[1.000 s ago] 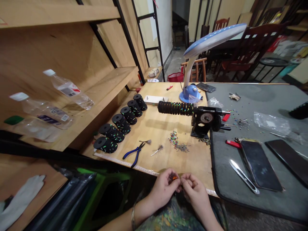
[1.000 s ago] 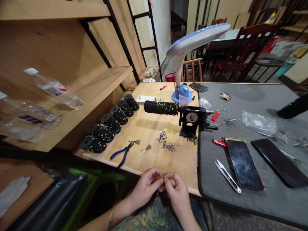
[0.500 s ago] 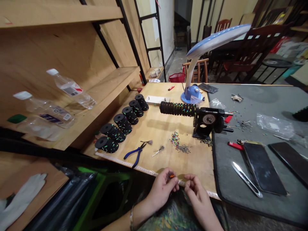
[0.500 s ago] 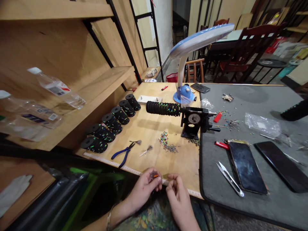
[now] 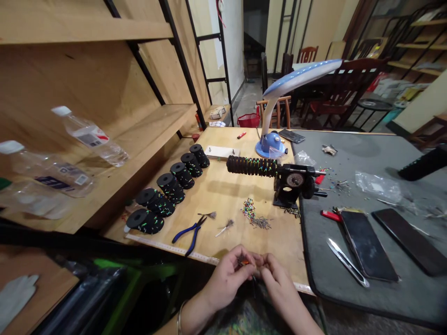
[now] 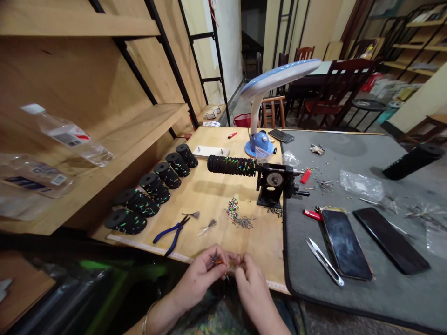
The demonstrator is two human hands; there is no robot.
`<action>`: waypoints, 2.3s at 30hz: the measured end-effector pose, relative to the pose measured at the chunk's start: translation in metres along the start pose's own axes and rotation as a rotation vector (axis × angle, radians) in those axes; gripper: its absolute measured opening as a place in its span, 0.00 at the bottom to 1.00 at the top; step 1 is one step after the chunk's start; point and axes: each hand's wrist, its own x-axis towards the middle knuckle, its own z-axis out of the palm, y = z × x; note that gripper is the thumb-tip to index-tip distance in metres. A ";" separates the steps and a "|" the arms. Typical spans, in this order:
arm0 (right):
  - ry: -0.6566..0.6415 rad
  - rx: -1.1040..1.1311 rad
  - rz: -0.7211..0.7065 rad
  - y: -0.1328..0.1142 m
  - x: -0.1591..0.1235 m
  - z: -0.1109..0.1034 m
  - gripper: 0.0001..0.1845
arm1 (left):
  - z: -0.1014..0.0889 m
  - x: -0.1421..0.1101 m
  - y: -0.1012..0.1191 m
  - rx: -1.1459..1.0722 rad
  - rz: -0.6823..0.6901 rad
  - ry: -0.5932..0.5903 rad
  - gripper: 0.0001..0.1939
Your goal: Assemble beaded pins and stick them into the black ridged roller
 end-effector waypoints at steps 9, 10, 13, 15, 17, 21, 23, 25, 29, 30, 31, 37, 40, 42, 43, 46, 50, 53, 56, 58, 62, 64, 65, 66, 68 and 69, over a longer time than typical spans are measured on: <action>-0.021 -0.050 -0.011 0.005 0.003 0.005 0.06 | 0.006 0.008 -0.003 -0.099 0.023 -0.059 0.11; -0.022 -0.057 -0.022 0.005 0.004 0.005 0.07 | 0.006 0.009 -0.003 -0.099 0.025 -0.067 0.11; -0.024 -0.089 -0.047 0.005 0.003 0.004 0.07 | 0.005 0.013 -0.002 -0.114 0.014 -0.109 0.12; -0.039 -0.121 -0.054 0.003 0.003 0.002 0.07 | 0.003 0.015 -0.001 -0.106 0.005 -0.126 0.13; -0.070 -0.159 -0.054 0.001 0.002 0.000 0.06 | 0.002 0.018 0.000 -0.068 0.001 -0.131 0.13; -0.110 -0.233 -0.055 -0.004 0.000 -0.001 0.05 | 0.000 0.020 -0.001 -0.008 -0.012 -0.146 0.13; -0.111 -0.230 -0.071 -0.006 -0.001 -0.002 0.05 | -0.001 0.021 -0.002 -0.032 -0.029 -0.139 0.13; -0.112 -0.179 -0.109 -0.008 -0.003 -0.004 0.05 | -0.003 0.021 -0.004 -0.070 -0.040 -0.110 0.13; -0.135 0.004 -0.186 -0.008 -0.008 -0.011 0.03 | -0.007 0.023 -0.009 -0.101 -0.028 -0.034 0.12; -0.132 0.036 -0.183 -0.007 -0.009 -0.012 0.05 | -0.008 0.023 -0.010 -0.104 -0.028 -0.017 0.12; -0.127 0.057 -0.171 -0.005 -0.010 -0.013 0.07 | -0.008 0.023 -0.010 -0.109 -0.032 -0.001 0.12; -0.148 0.033 -0.093 0.013 -0.011 -0.012 0.16 | -0.008 0.022 -0.014 -0.122 -0.103 0.091 0.16; -0.115 0.063 -0.054 0.018 -0.010 -0.010 0.18 | -0.008 0.021 -0.016 -0.077 -0.103 0.149 0.16; -0.076 0.154 -0.001 0.018 -0.010 -0.009 0.20 | -0.008 0.019 -0.017 -0.039 -0.093 0.186 0.16; -0.054 0.208 0.024 0.018 -0.011 -0.009 0.21 | -0.008 0.018 -0.017 -0.021 -0.089 0.201 0.16; 0.025 0.331 0.061 0.017 -0.012 -0.006 0.24 | -0.006 0.013 -0.020 -0.003 -0.094 0.221 0.17; 0.130 0.425 0.071 0.019 -0.011 0.001 0.25 | 0.000 0.010 -0.024 -0.103 -0.142 0.207 0.19; 0.115 0.493 0.093 0.016 -0.006 0.007 0.25 | 0.003 0.009 -0.027 -0.154 -0.155 0.204 0.19; 0.055 0.533 0.109 0.010 -0.002 0.010 0.27 | 0.005 0.009 -0.030 -0.182 -0.161 0.196 0.19; 0.031 0.545 0.116 0.007 -0.002 0.011 0.28 | 0.006 0.009 -0.030 -0.208 -0.164 0.191 0.19; 0.028 0.526 0.110 0.007 -0.006 0.012 0.27 | 0.006 0.010 -0.030 -0.228 -0.158 0.209 0.19; 0.034 0.517 0.097 0.007 -0.009 0.012 0.27 | 0.006 0.010 -0.030 -0.213 -0.159 0.228 0.19; 0.032 0.511 0.091 0.007 -0.010 0.012 0.27 | 0.006 0.010 -0.030 -0.203 -0.160 0.236 0.20; 0.028 0.505 0.087 0.006 -0.010 0.013 0.27 | 0.006 0.011 -0.030 -0.194 -0.161 0.243 0.20; 0.019 0.498 0.085 0.006 -0.010 0.013 0.27 | 0.007 0.011 -0.030 -0.177 -0.159 0.245 0.20; 0.017 0.496 0.086 0.005 -0.010 0.014 0.27 | 0.007 0.011 -0.030 -0.170 -0.157 0.244 0.20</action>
